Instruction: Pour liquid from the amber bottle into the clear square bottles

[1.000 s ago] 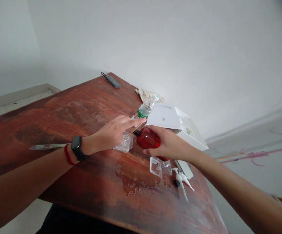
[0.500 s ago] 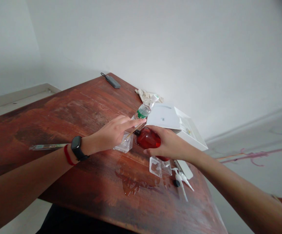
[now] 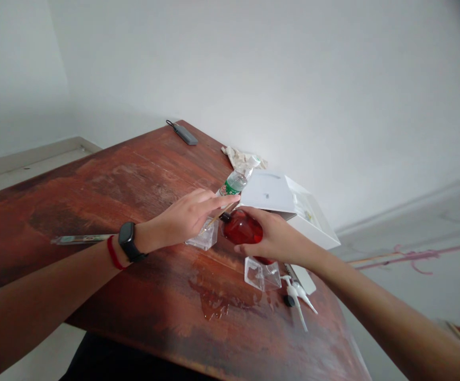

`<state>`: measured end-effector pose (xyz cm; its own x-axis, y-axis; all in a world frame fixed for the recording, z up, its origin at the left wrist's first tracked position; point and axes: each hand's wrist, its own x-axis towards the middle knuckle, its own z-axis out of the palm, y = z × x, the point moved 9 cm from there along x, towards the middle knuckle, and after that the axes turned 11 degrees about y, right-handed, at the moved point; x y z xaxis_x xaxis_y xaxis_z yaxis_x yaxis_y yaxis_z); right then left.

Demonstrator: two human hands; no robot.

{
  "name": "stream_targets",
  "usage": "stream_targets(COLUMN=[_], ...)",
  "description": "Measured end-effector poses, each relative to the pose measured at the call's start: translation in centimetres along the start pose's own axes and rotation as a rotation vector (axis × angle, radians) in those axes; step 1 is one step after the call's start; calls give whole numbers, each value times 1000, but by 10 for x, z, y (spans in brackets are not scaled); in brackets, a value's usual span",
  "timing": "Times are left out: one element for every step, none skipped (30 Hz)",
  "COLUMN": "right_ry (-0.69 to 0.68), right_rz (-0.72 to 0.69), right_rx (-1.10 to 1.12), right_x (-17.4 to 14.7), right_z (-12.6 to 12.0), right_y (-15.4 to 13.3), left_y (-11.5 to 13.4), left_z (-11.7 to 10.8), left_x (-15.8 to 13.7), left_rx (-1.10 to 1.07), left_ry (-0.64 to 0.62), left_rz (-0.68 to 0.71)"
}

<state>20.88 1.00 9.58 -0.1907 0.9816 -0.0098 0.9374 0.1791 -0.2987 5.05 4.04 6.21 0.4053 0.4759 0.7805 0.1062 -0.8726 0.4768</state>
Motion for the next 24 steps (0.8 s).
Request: stream_targets(right_ry=[2, 7, 11, 15, 19, 20, 20, 19, 21, 29, 38, 47, 54, 55, 53, 48, 43, 40, 36, 33, 32, 31, 31, 31], right_rz=[2, 7, 13, 18, 23, 27, 30, 31, 31, 33, 37, 43, 51, 59, 66, 72, 77, 80, 80, 80, 77, 75, 74, 73], right_rx=[14, 27, 38, 51, 64, 76, 86, 95, 99, 97, 91, 84, 77, 73, 73, 76, 81, 88, 97, 106, 118, 131, 144, 155], right_x=[0, -1, -1, -2, -3, -4, -5, -6, -7, -8, -9, -10, -11, -12, -13, -13, -14, -15, -16, -17, -18, -19, -20, -21], right_z=[1, 1, 1, 1, 1, 0, -1, -2, -4, -6, -9, -12, -15, -17, -19, -21, -22, -24, -26, -28, -30, -33, -35, -37], right_y=[1, 2, 2, 3, 4, 4, 5, 5, 5, 6, 7, 7, 8, 9, 10, 10, 11, 11, 12, 12, 13, 14, 16, 18], left_y=[-1, -1, -2, -3, -4, -5, -5, -5, -5, -5, -5, -5, -5, -5, -5, -6, -8, -10, -12, -13, -13, -13, -11, -9], left_z=[0, -1, -1, -1, -2, -2, -2, -2, -1, -1, -1, 0, 0, 0, 1, 2, 2, 3, 4, 6, 7, 10, 12, 14], left_x=[0, 0, 0, 1, 1, 0, 0, 0, 0, 0, 0, 1, 1, 2, 2, 3, 3, 4, 4, 4, 4, 5, 5, 5], left_rx=[-5, -13, -23, -33, -43, -54, -64, -76, -89, -101, -112, -122, -130, -137, -148, -165, -188, -216, -245, -273, -298, -319, -334, -337], left_ry=[1, 5, 8, 10, 12, 12, 11, 10, 9, 8, 8, 12, 20, 30, 42, 61, 85, 112, 141, 164, 181, 187, 185, 186], left_rz=[-1, -3, -6, -11, -16, -22, -27, -31, -33, -35, -36, -37, -40, -44, -50, -61, -78, -101, -127, -152, -172, -186, -193, -193])
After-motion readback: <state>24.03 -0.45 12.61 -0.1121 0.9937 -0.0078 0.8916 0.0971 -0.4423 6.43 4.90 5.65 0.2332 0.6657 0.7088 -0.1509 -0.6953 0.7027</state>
